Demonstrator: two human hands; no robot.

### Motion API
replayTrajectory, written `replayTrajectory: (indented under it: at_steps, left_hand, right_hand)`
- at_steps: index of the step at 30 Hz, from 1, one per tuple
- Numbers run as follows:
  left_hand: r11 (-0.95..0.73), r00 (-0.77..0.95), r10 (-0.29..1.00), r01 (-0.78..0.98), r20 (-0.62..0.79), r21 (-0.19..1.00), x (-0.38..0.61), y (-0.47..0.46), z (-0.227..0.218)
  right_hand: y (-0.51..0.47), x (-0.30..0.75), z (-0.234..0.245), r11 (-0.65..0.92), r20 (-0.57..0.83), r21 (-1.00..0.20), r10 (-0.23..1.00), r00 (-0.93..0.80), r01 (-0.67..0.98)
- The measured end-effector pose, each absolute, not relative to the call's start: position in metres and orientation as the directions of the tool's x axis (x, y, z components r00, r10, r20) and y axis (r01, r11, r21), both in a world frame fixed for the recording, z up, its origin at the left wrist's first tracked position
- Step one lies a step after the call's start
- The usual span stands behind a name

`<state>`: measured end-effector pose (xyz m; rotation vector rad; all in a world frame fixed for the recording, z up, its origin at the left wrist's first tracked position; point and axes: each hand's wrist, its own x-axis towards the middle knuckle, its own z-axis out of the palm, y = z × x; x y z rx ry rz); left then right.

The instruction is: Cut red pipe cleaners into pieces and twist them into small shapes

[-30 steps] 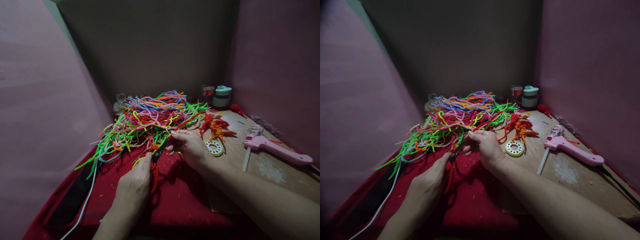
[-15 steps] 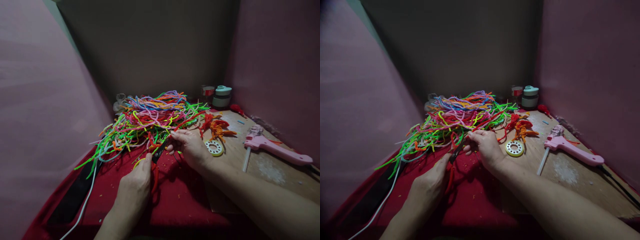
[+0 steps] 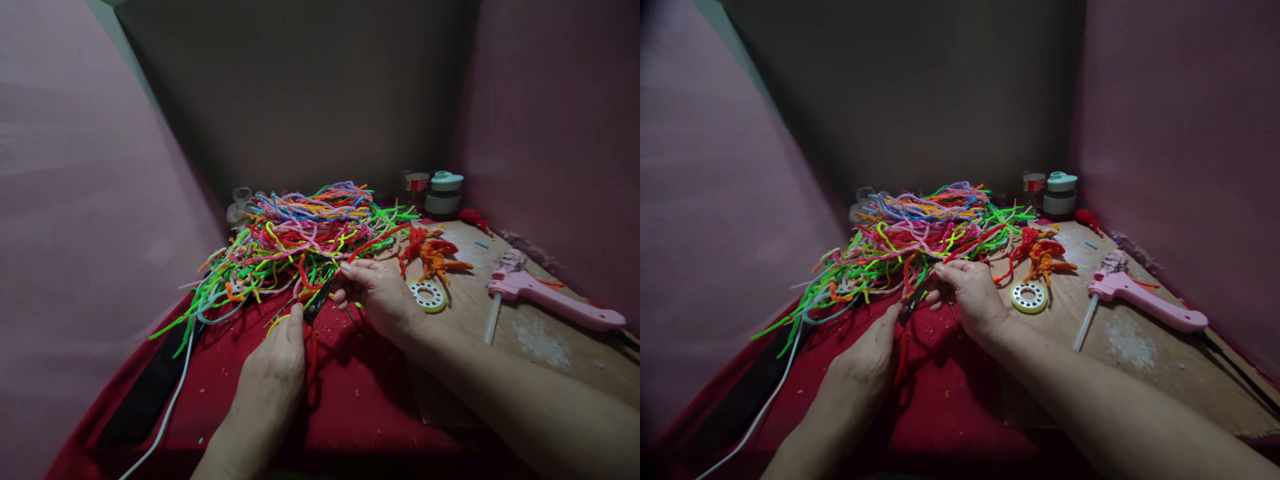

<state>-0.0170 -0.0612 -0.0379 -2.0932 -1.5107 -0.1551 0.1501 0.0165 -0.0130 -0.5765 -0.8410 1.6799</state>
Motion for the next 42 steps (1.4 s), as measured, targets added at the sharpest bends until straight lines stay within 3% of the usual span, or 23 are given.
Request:
replayTrajectory:
  at_steps: [12,21,25,28,30,34,37,42]
  left_hand:
    - [-0.195,0.328,0.886,0.905,0.329,-0.378,-0.017,-0.064,-0.034]
    - [-0.227,0.375,0.849,0.895,0.372,-0.384,-0.021,-0.061,-0.043]
    - [-0.275,0.405,0.791,0.905,0.458,-0.326,-0.024,-0.06,-0.044]
    - [-0.203,0.29,0.831,0.953,0.475,-0.226,-0.031,-0.063,-0.035]
    - [-0.063,0.123,0.911,0.985,0.393,-0.161,-0.039,-0.065,-0.024]
    - [0.13,-0.119,0.99,0.973,0.07,-0.191,-0.057,-0.06,-0.003]
    - [0.174,-0.191,0.979,0.965,-0.068,-0.196,-0.065,-0.043,0.001]
    - [0.082,-0.098,0.991,0.982,-0.089,-0.17,-0.071,-0.007,-0.006]
  right_hand:
    - [0.017,0.151,-0.012,-0.154,0.035,-0.798,0.953,-0.3,-0.583]
    - [0.017,0.151,-0.013,-0.182,0.014,-0.792,0.949,-0.316,-0.583]
    - [0.018,0.151,-0.014,-0.144,0.014,-0.797,0.967,-0.256,-0.586]
    - [0.02,0.151,-0.015,-0.114,0.031,-0.801,0.972,-0.231,-0.588]
    - [0.021,0.152,-0.015,-0.087,0.052,-0.793,0.976,-0.21,-0.603]
    - [0.023,0.152,-0.015,-0.048,0.078,-0.772,0.982,-0.17,-0.634]
    - [0.024,0.151,-0.016,-0.044,0.073,-0.76,0.986,-0.153,-0.648]
    - [0.025,0.151,-0.017,-0.046,0.067,-0.769,0.986,-0.152,-0.637]
